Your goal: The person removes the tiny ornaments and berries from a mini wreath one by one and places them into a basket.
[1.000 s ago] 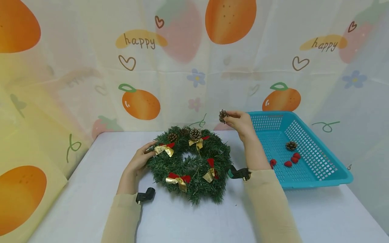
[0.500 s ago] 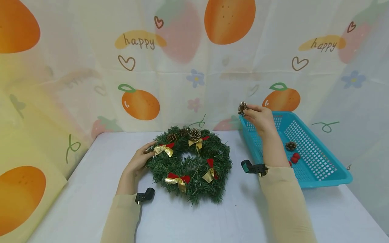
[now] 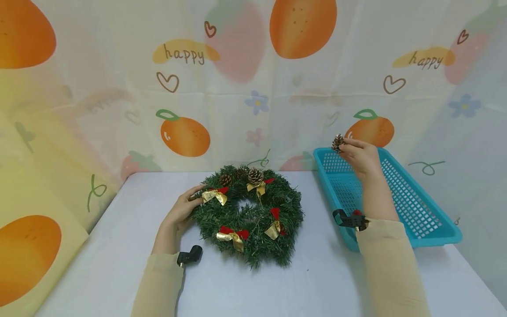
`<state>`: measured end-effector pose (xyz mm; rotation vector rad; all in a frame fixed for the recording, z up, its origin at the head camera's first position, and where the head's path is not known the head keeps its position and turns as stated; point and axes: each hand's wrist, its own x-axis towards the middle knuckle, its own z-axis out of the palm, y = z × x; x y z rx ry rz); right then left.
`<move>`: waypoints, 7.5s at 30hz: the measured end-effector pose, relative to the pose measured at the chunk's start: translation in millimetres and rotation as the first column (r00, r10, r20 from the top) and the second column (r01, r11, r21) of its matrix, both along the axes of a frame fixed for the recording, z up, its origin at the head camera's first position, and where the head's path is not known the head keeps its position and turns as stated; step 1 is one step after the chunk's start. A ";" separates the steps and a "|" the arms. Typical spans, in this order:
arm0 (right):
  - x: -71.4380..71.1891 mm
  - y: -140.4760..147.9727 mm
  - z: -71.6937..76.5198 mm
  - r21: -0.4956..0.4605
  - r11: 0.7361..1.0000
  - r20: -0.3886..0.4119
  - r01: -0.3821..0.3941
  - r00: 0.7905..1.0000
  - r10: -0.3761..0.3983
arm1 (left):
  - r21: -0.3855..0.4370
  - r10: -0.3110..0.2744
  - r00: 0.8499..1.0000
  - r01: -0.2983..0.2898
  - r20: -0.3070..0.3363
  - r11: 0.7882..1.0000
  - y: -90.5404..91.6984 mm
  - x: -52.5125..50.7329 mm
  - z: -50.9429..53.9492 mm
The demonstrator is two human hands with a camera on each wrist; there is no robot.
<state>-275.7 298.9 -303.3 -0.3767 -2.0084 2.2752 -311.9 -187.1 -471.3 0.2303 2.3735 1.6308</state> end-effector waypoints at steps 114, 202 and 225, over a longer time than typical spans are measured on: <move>0.5 6.2 -5.9 0.077 0.948 0.008 -0.310 0.951 0.310 | 0.061 0.021 0.999 -0.023 0.030 0.998 2.5 4.1 -2.5; -50.7 -179.3 -88.2 0.218 0.932 0.205 -0.290 0.947 0.247 | 0.005 0.007 1.000 -0.007 0.013 1.000 2.8 1.7 3.0; -49.4 -182.8 -92.9 0.304 0.915 0.189 -0.266 0.958 0.216 | 0.013 0.009 1.000 -0.009 0.016 1.000 3.4 3.1 4.0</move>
